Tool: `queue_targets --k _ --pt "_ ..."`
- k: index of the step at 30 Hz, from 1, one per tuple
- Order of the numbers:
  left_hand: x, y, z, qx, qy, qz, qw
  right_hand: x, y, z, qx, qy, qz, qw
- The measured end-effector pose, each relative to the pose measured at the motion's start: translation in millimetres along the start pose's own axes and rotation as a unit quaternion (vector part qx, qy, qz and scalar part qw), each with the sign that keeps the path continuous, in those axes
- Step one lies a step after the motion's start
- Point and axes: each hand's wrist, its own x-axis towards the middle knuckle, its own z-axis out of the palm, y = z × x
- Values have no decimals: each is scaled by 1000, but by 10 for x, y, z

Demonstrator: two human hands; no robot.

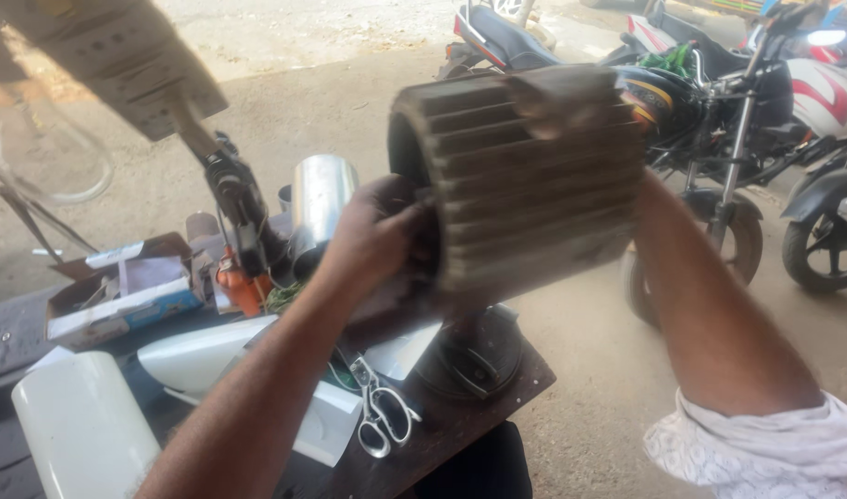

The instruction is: The person cuts a strip from a white plastic sheet using shears, then folds and smooths the sheet by hand. They use a metal bar to press and crease the folded edges, then fold the sheet again.

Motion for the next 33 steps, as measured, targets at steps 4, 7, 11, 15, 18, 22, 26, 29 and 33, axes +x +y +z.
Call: queue_targets --k 4,7,11,15,18,22,26,29,33 --pt "-279 99 113 -52 6 12 999 174 -50 63 13 103 0 995" --pt "-344 131 121 -70 11 31 997 153 -48 106 7 144 -3 990" --pt "-317 167 165 24 80 45 995 68 -49 108 -16 180 -5 984" --pt "-265 210 183 122 142 103 977 19 -75 128 -28 207 -14 978" --pt "-231 232 172 122 124 54 983 5 -77 152 -25 220 -18 975" --pt "-214 269 155 118 104 11 988 38 -78 171 -20 222 -20 975" --pt "-216 276 147 103 99 -1 990 24 -65 166 -20 225 -18 974" --pt "-197 269 149 139 104 3 985 22 -66 149 -22 229 -19 973" --pt "-165 237 149 208 130 49 968 25 -59 170 -22 234 -21 972"
